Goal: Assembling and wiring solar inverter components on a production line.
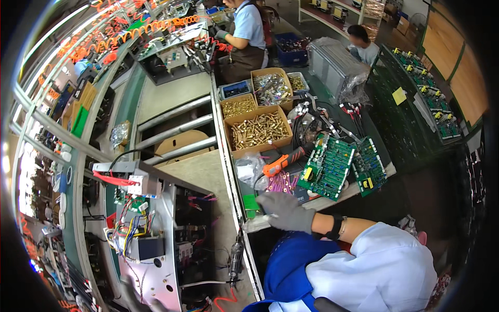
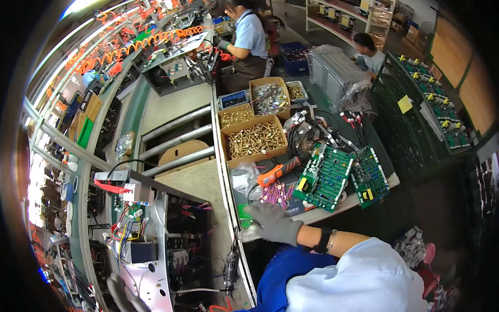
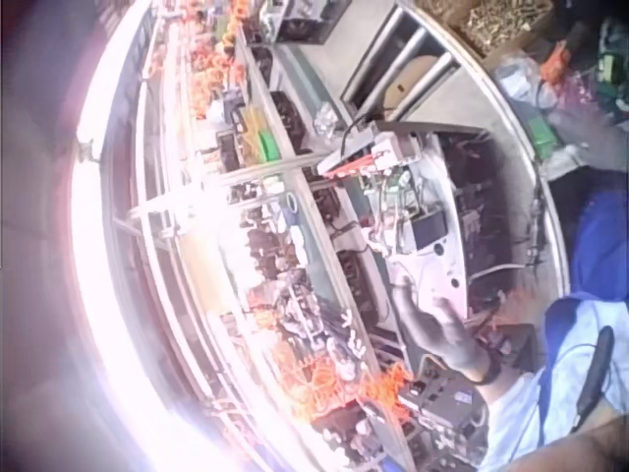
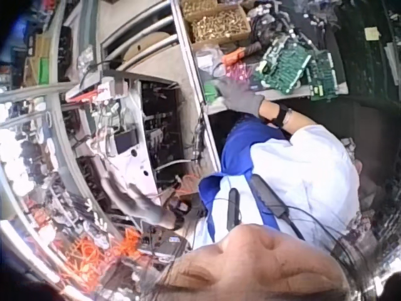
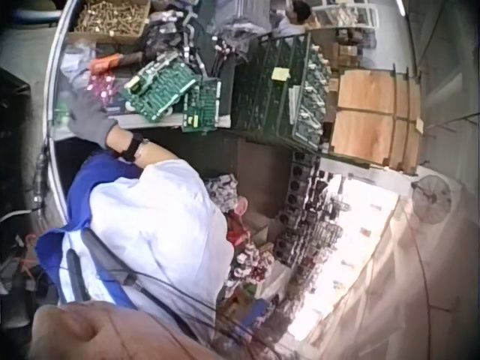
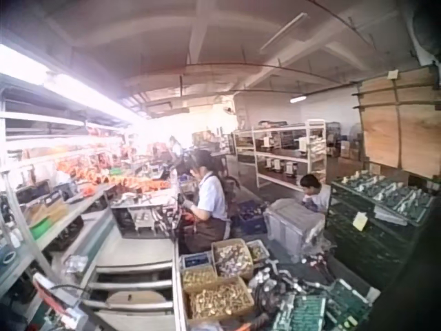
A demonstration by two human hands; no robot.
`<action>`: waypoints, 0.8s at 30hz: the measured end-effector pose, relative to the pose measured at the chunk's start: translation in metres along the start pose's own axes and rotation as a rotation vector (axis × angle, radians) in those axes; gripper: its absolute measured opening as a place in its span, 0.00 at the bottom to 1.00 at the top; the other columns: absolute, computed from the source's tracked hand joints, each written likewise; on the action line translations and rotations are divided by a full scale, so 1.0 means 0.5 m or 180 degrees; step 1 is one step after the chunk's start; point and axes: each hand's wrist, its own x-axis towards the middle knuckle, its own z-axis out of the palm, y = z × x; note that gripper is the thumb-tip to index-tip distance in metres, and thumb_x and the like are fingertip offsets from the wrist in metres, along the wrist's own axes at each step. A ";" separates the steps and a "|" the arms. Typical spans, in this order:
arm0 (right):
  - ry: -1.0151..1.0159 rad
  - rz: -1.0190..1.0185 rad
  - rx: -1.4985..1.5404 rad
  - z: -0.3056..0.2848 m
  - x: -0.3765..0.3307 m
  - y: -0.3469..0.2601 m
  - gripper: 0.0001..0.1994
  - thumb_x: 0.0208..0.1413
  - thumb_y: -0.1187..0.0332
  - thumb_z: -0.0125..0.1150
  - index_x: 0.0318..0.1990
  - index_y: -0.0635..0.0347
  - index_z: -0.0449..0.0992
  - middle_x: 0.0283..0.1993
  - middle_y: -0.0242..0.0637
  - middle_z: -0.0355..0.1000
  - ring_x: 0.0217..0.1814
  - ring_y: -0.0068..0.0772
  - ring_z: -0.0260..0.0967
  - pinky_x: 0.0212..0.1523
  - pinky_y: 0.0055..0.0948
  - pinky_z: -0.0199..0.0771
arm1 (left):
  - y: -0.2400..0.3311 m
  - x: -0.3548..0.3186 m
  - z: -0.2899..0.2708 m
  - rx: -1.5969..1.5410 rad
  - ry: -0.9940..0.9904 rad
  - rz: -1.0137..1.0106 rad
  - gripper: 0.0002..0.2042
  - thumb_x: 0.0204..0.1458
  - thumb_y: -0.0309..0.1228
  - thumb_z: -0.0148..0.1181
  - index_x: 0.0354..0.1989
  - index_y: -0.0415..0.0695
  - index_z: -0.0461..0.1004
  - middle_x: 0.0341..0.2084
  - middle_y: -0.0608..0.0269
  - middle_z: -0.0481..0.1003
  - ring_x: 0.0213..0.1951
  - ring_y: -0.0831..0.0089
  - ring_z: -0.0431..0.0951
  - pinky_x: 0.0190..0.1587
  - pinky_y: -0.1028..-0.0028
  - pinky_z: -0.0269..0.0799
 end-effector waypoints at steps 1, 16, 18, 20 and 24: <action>-0.0172 0.0402 -0.0097 -0.013 -0.017 0.032 0.24 0.54 0.58 0.59 0.58 0.52 0.65 0.58 0.44 0.64 0.58 0.50 0.64 0.56 0.46 0.66 | 0.026 -0.018 0.021 -0.0190 -0.0395 -0.0193 0.26 0.62 0.38 0.53 0.62 0.30 0.63 0.57 0.45 0.69 0.59 0.57 0.70 0.60 0.63 0.65; 0.0150 0.0180 -0.1013 -0.036 -0.165 0.248 0.33 0.44 0.56 0.68 0.57 0.62 0.66 0.52 0.57 0.67 0.55 0.62 0.64 0.55 0.48 0.66 | -0.038 -0.322 0.079 -0.0953 -0.1306 -0.0766 0.21 0.56 0.39 0.60 0.55 0.41 0.72 0.44 0.50 0.76 0.44 0.54 0.77 0.49 0.63 0.71; -0.1050 -0.0276 -0.0434 0.011 -0.158 0.214 0.30 0.44 0.60 0.68 0.57 0.60 0.68 0.50 0.55 0.70 0.54 0.61 0.66 0.53 0.48 0.68 | -0.039 -0.403 0.054 -0.1193 -0.0937 -0.0912 0.22 0.57 0.42 0.57 0.55 0.41 0.71 0.42 0.49 0.75 0.44 0.51 0.75 0.47 0.58 0.71; -0.1762 -0.0781 -0.0909 0.112 -0.148 0.122 0.32 0.48 0.59 0.64 0.62 0.60 0.66 0.55 0.54 0.69 0.59 0.53 0.67 0.60 0.43 0.66 | -0.043 -0.482 0.018 -0.0851 -0.1013 -0.1083 0.22 0.57 0.43 0.56 0.54 0.40 0.71 0.40 0.49 0.75 0.42 0.49 0.74 0.45 0.56 0.70; -0.3104 -0.2358 -0.0975 0.252 -0.156 -0.150 0.29 0.49 0.54 0.63 0.58 0.56 0.69 0.53 0.52 0.71 0.55 0.56 0.70 0.54 0.46 0.70 | -0.011 -0.633 -0.071 -0.0221 -0.1023 -0.2112 0.24 0.55 0.46 0.53 0.53 0.40 0.71 0.44 0.47 0.74 0.46 0.48 0.73 0.50 0.55 0.68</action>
